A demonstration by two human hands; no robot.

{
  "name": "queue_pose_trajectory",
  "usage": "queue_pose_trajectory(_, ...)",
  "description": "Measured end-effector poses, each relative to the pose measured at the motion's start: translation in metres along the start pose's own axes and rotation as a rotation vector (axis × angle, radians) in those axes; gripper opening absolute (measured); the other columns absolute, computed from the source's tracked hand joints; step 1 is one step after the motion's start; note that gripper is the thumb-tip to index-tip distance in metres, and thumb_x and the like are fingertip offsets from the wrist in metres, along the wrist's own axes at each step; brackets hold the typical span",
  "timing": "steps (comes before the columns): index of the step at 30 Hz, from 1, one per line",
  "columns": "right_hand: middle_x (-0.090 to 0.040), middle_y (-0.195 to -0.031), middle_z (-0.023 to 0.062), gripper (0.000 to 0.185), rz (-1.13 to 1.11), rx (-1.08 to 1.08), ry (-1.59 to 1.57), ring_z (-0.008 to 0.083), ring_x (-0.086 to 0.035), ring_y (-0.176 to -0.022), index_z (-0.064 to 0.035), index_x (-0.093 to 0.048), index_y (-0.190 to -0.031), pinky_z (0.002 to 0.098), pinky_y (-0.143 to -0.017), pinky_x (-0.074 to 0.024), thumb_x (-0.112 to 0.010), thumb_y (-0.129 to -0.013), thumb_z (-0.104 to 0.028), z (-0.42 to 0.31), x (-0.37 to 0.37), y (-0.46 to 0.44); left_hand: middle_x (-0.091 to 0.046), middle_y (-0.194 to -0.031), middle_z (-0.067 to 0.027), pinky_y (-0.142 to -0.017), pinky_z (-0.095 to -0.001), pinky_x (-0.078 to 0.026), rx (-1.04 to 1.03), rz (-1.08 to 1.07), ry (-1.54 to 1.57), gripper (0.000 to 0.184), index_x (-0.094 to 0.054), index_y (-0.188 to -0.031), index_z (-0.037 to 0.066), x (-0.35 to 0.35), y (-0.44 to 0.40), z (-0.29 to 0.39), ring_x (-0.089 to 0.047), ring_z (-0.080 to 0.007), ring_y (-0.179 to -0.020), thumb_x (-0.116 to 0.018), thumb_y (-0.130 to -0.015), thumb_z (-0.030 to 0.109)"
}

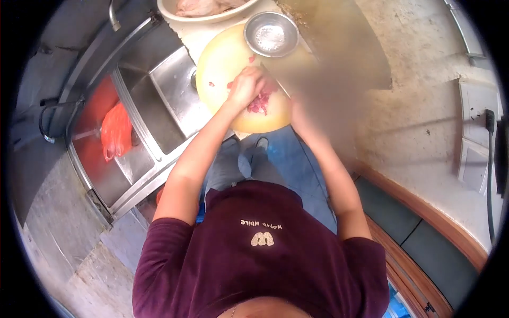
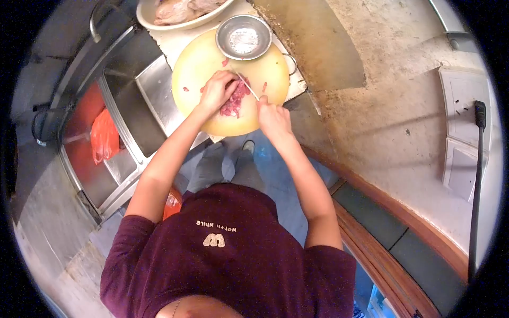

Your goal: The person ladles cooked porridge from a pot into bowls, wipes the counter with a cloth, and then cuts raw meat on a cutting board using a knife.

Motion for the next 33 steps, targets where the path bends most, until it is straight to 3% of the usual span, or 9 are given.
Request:
queue_pose_trajectory(6,-0.062,-0.072,0.0237,0.023,-0.190,0.040,0.087,0.0352,-0.063,-0.074,0.0038,-0.049,-0.095,0.0445,-0.066,-0.0494,-0.036,-0.084,-0.011,-0.017,-0.020,-0.042,-0.059,-0.082,-0.0136,-0.075,-0.0385,-0.046,-0.022,-0.027,-0.026,0.012,-0.061,-0.082,0.001,-0.003,0.003,0.003,-0.056,-0.0302,-0.083,-0.060,-0.070,0.005)
queue_pose_trajectory(15,-0.062,-0.075,0.0234,0.030,-0.026,0.087,0.084,0.0356,-0.063,-0.069,0.0012,-0.050,-0.109,0.0458,-0.063,-0.0486,-0.041,-0.086,-0.015,0.000,-0.028,-0.014,-0.059,-0.083,-0.0138,-0.073,-0.0370,-0.047,-0.047,-0.061,-0.120,0.017,-0.062,-0.085,0.002,0.009,0.003,0.014,-0.057,-0.0283,-0.078,-0.060,-0.069,0.003)
queue_pose_trajectory(18,-0.060,-0.069,0.0238,0.025,-0.036,0.033,-0.122,0.0358,-0.062,-0.067,-0.0005,-0.051,-0.101,0.0462,-0.062,-0.0478,-0.043,-0.088,-0.021,-0.012,0.005,-0.014,-0.058,-0.080,-0.0130,-0.067,-0.0335,-0.047,0.304,0.076,0.118,0.013,-0.060,-0.086,0.002,0.034,0.006,0.012,-0.058,-0.0228,-0.075,-0.057,-0.073,0.003)
queue_pose_trajectory(20,-0.059,-0.066,0.0247,0.026,-0.027,-0.052,-0.305,0.0364,-0.061,-0.066,-0.0003,-0.051,-0.099,0.0468,-0.062,-0.0471,-0.045,-0.089,-0.023,-0.017,0.026,-0.001,-0.060,-0.085,-0.0055,-0.067,-0.0262,-0.048,0.604,0.060,0.467,0.017,-0.057,-0.095,0.004,0.032,0.015,-0.004,-0.057,-0.0129,-0.072,-0.049,-0.088,0.017)
queue_pose_trajectory(24,-0.049,-0.049,0.0076,0.025,-0.409,-0.376,-1.436,0.0206,-0.048,-0.036,-0.0038,-0.049,-0.094,0.0328,-0.036,-0.0419,-0.048,-0.090,-0.028,-0.010,0.000,0.006,-0.060,-0.091,-0.0069,-0.079,-0.0312,-0.046,1.054,-0.080,1.745,0.034,-0.049,-0.110,0.002,0.018,0.019,0.027,-0.058,-0.0190,-0.086,-0.032,-0.095,0.026)
queue_pose_trajectory(25,-0.043,-0.048,0.0008,0.022,-0.451,-0.409,-1.543,0.0117,-0.042,-0.033,-0.0056,-0.048,-0.093,0.0249,-0.030,-0.0357,-0.046,-0.091,-0.028,-0.011,-0.006,0.010,-0.059,-0.101,-0.0118,-0.081,-0.0328,-0.046,0.684,-0.276,2.241,0.032,-0.048,-0.111,0.001,0.014,0.021,0.026,-0.057,-0.0237,-0.094,-0.032,-0.095,0.023)
queue_pose_trajectory(28,-0.043,-0.048,0.0015,0.022,-0.478,-0.433,-1.501,0.0120,-0.043,-0.033,-0.0038,-0.048,-0.093,0.0256,-0.031,-0.0362,-0.045,-0.092,-0.026,-0.003,-0.011,0.030,-0.058,-0.104,-0.0131,-0.082,-0.0328,-0.047,0.984,0.020,1.954,0.032,-0.047,-0.113,-0.001,0.010,0.026,0.008,-0.057,-0.0228,-0.095,-0.031,-0.095,0.020)
queue_pose_trajectory(32,-0.042,-0.048,-0.0013,0.024,-0.315,-0.469,-1.282,0.0087,-0.041,-0.034,-0.0039,-0.050,-0.090,0.0233,-0.032,-0.0349,-0.044,-0.092,-0.027,0.034,0.001,0.067,-0.058,-0.105,-0.0159,-0.082,-0.0307,-0.047,0.856,0.176,1.397,0.029,-0.047,-0.114,-0.004,0.024,0.006,0.011,-0.058,-0.0207,-0.092,-0.033,-0.094,0.012)
queue_pose_trajectory(33,-0.046,-0.049,0.0028,0.024,-0.210,-0.520,-1.183,0.0129,-0.045,-0.035,-0.0035,-0.051,-0.089,0.0270,-0.033,-0.0372,-0.044,-0.092,-0.026,0.045,0.004,0.068,-0.058,-0.105,-0.0156,-0.083,-0.0326,-0.044,0.702,0.010,0.868,0.026,-0.051,-0.110,-0.003,0.028,0.000,0.001,-0.056,-0.0243,-0.093,-0.038,-0.090,0.008)
Point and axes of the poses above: each hand's wrist, its own y-axis away from the middle knuckle, its own x-axis out of the back of the hand, z = x × y, the point moved 3 cm from there along -y, towards the middle knuckle
